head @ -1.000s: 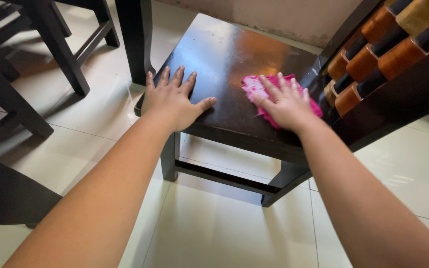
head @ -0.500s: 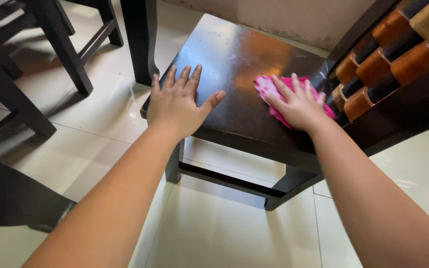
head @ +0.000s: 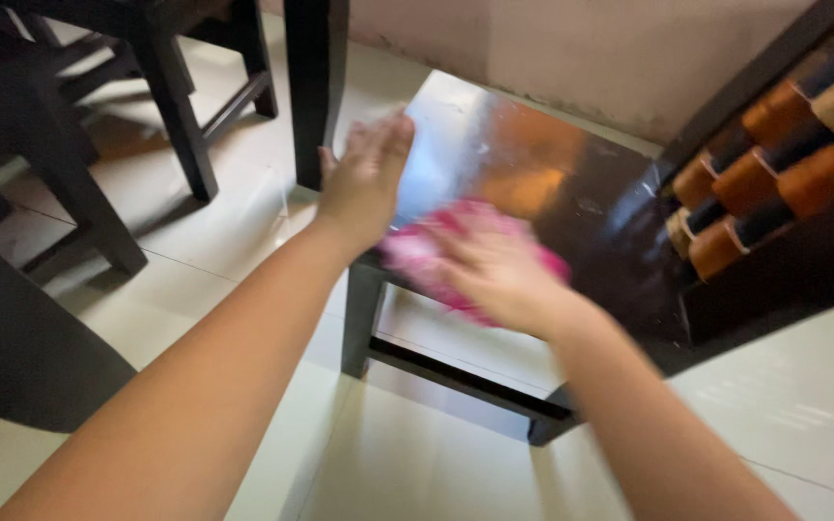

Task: The person wipes a dark wooden chair with a pink cloth, cleaning the seat, backrest, and legs. The person then moves to a second chair and repeats the wiping process on its surfaces.

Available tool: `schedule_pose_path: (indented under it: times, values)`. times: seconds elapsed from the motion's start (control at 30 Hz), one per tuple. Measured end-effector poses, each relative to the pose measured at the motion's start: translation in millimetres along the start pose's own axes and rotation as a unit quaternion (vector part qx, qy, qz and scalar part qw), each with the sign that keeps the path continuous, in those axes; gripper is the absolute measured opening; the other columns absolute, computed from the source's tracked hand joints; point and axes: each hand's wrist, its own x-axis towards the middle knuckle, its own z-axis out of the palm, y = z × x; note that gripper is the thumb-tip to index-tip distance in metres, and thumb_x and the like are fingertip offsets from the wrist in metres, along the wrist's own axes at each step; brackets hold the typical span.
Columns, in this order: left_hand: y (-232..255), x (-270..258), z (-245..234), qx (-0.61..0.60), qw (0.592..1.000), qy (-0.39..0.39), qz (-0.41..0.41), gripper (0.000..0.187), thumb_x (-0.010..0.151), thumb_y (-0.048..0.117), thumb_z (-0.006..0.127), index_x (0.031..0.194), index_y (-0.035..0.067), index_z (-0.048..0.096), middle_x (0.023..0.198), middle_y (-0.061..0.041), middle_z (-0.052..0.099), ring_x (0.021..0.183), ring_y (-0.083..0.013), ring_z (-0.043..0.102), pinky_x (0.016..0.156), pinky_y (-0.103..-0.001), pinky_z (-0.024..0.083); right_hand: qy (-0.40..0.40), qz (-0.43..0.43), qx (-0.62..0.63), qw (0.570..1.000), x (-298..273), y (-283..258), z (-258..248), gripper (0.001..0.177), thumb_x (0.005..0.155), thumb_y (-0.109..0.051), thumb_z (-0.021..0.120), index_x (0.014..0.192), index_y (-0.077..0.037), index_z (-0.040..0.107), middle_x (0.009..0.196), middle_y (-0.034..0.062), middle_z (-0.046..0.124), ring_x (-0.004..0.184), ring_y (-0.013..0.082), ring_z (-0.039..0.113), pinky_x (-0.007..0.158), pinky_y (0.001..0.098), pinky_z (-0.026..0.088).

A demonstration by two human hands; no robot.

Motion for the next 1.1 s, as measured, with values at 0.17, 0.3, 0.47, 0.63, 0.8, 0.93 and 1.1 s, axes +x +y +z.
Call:
schedule_pose_path:
  times: [0.17,0.3,0.47,0.63,0.8,0.93,1.1]
  values:
    - [12.9,9.6,27.4,0.093,0.99,-0.106,0.021,0.082,0.096,0.075,0.03,0.158,0.022,0.037,0.167,-0.007,0.033,0.157,-0.0292,0.023,0.128,-0.053,0.011,-0.005,0.307,0.032,0.951,-41.4,118.3,-7.5,0.074,0.09,-0.072,0.033,0.159,-0.049,0.019,0.173,0.0024,0.004,0.157,0.0356,0.004,0.119,0.068,0.005]
    - [25.1,2.7,40.8,0.28,0.937,-0.207,-0.007,0.085,0.092,0.074,0.033,0.16,0.023,0.025,0.168,-0.004,0.018,0.155,-0.0298,0.011,0.123,-0.055,0.003,-0.004,0.383,0.014,0.924,-14.7,168.6,-2.1,0.076,0.089,-0.077,0.033,0.159,-0.052,0.017,0.173,0.0053,0.003,0.158,0.0369,0.003,0.119,0.0704,0.004]
    - [36.7,-4.5,32.6,0.329,0.918,-0.22,-0.005,0.084,0.093,0.071,0.037,0.16,0.021,0.024,0.169,-0.003,0.014,0.156,-0.0269,0.008,0.123,-0.055,0.0,-0.009,0.306,0.013,0.952,25.9,176.1,16.7,0.076,0.089,-0.078,0.032,0.159,-0.053,0.018,0.173,0.0058,0.002,0.158,0.0374,0.001,0.12,0.0701,0.002]
    - [42.9,-2.1,28.9,0.324,0.921,-0.217,-0.007,0.083,0.092,0.069,0.037,0.158,0.021,0.022,0.168,-0.002,0.012,0.154,-0.0266,0.005,0.119,-0.061,-0.007,-0.003,0.356,0.017,0.934,35.7,217.4,12.2,0.078,0.087,-0.081,0.028,0.158,-0.053,0.015,0.173,0.0028,0.0,0.159,0.0359,0.0,0.118,0.0732,0.002]
    - [41.1,0.9,30.5,0.309,0.92,-0.238,-0.028,0.087,0.091,0.073,0.033,0.159,0.021,0.019,0.169,-0.003,0.008,0.154,-0.0269,0.002,0.118,-0.062,-0.009,-0.009,0.441,0.036,0.897,87.4,259.8,5.0,0.081,0.085,-0.083,0.029,0.159,-0.054,0.013,0.173,0.0049,-0.001,0.157,0.0424,-0.003,0.116,0.0768,0.001]
    - [33.1,2.0,36.8,0.278,0.938,-0.206,-0.017,0.101,0.088,0.081,0.026,0.163,0.016,0.009,0.17,-0.013,0.004,0.157,-0.0304,-0.003,0.114,-0.061,-0.012,-0.008,0.419,0.027,0.907,147.0,250.9,0.1,0.079,0.087,-0.082,0.029,0.16,-0.054,0.014,0.173,0.006,0.002,0.158,0.0436,0.001,0.117,0.078,0.002]
    - [24.7,1.3,37.9,0.247,0.963,-0.097,0.039,0.104,0.091,0.082,0.027,0.16,0.009,0.002,0.167,-0.021,0.001,0.157,-0.0373,-0.005,0.116,-0.06,-0.012,-0.039,0.291,-0.043,0.955,222.2,183.7,0.6,0.082,0.086,-0.079,0.031,0.16,-0.048,0.013,0.174,0.0036,0.005,0.156,0.0419,0.007,0.115,0.0787,0.009]
